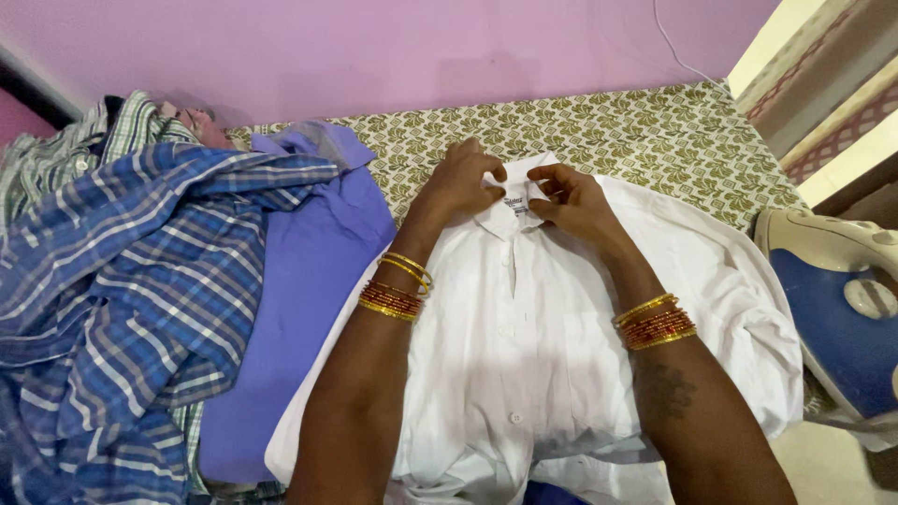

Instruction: The person irons a white shirt on a bed, then adjusts the collar and buttons the shirt. The person smooths the fabric and aligns the collar before fastening the buttons from top to bottom.

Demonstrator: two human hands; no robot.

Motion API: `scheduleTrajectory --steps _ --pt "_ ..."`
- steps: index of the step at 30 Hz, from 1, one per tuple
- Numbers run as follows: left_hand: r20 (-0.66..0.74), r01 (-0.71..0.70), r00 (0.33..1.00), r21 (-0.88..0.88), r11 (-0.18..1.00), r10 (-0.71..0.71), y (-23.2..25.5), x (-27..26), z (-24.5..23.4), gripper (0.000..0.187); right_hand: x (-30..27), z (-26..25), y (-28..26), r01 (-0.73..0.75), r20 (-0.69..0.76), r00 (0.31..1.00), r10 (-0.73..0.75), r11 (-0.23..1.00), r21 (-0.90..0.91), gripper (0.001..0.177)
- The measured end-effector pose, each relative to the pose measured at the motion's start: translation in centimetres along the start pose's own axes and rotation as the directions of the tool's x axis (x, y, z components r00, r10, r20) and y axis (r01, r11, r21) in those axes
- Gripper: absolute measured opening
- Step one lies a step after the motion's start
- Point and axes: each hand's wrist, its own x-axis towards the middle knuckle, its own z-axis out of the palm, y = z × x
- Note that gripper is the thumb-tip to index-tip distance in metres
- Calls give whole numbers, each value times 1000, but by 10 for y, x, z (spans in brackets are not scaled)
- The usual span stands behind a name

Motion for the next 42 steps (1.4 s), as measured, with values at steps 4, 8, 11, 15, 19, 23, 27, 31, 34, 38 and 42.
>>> scheduleTrajectory --steps 4,8,11,15,19,23,27,31,34,38,42 --pt "-112 -91 990 -70 993 82 19 -4 -4 11 4 -1 3 32 16 999 -32 999 -18 37" --pt "178 -41 983 -14 999 43 59 -46 -8 13 6 -2 9 24 28 999 -25 1000 10 36" --pt "269 -99 957 -37 994 106 100 -123 -2 12 6 -4 10 42 18 999 -41 997 -61 33" --pt "339 -61 936 -116 991 98 165 -237 18 24 4 -8 18 102 42 994 -100 993 -50 29" --pt "116 -63 990 -185 981 85 195 -302 42 19 5 -10 25 153 22 988 -152 985 -83 29" --pt "31 85 995 165 983 -91 182 -322 68 10 6 -10 28 180 34 983 -178 983 -47 28" --pt "-161 248 964 262 933 -212 167 -329 54 19 3 -11 32 155 7 988 -155 987 -42 30" --pt "-43 359 933 29 933 -358 184 -324 52 23 6 -11 33 162 7 987 -162 986 -24 30" --pt "44 412 910 25 911 -413 190 -311 67 34 4 -9 31 141 -15 990 -142 990 -29 28" --pt "-11 388 920 -99 916 -391 173 -306 88 37 7 -9 30 129 10 991 -131 982 138 27" --pt "-56 287 951 -207 935 -304 164 -321 98 28 7 -6 30 93 -14 996 -92 973 210 22"
